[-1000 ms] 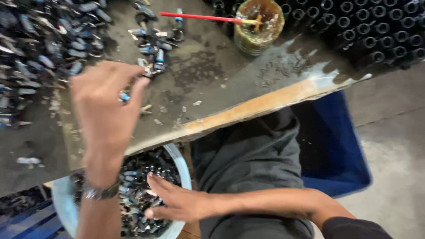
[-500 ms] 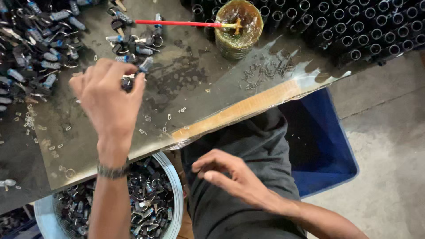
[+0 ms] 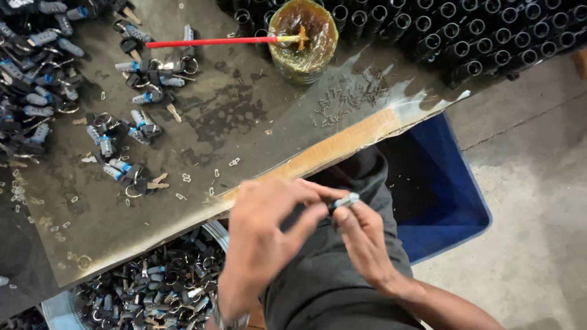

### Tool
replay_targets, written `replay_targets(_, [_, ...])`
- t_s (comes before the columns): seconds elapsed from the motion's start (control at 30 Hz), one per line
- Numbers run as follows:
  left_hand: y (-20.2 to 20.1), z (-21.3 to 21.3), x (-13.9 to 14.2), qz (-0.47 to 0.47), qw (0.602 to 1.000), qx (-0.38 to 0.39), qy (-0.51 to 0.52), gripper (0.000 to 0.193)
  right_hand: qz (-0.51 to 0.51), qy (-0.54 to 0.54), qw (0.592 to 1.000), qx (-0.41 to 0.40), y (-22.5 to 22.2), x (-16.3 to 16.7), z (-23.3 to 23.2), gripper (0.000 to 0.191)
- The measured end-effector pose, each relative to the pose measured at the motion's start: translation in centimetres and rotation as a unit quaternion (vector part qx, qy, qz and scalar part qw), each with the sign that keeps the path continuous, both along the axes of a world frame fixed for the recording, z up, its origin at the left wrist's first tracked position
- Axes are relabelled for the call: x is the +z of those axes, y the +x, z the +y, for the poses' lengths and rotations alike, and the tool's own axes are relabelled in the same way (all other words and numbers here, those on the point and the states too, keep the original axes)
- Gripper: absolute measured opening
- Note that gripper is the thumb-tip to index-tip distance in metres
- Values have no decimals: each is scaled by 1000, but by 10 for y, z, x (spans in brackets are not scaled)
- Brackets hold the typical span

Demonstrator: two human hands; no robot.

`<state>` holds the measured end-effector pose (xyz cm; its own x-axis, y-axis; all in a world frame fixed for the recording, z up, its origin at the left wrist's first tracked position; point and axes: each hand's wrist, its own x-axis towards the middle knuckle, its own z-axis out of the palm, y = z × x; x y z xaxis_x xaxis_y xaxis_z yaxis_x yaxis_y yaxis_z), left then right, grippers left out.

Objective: The person repeatedly picks small key-like objects from a pile, applies a yellow substance to the head of each key using a red-handled brush, and places the treated keys back on the table. The process is repeated continuously throughout the clip.

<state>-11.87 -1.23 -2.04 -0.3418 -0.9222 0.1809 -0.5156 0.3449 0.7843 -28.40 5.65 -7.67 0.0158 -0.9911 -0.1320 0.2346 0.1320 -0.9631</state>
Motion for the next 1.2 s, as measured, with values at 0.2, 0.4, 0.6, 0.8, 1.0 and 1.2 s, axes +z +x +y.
replay_targets(0.2, [-16, -53, -41, -118, 980, -10, -159, 35, -65, 79, 993, -60, -15, -36, 17, 31])
replay_targets(0.4, [-17, -56, -57, -185, 964, -41, -185, 45, -59, 125, 990, -31, -23, -47, 18, 29])
replay_targets(0.6, [-2, -41, -52, -168, 975, -20, -143, 35, -116, 153, 981, -4, -24, -50, 9, 45])
replay_targets(0.8, [-10, -48, -52, -161, 971, -33, -175, 50, -114, 144, 983, 12, -21, -44, -1, 38])
replay_targets(1.0, [-4, -42, -49, -193, 962, -55, -183, 52, -84, 185, 979, -5, -27, -36, -2, 33])
replay_targets(1.2, [2, -35, -54, -159, 972, -13, -174, 42, -123, 196, 973, -13, -27, -52, 0, 33])
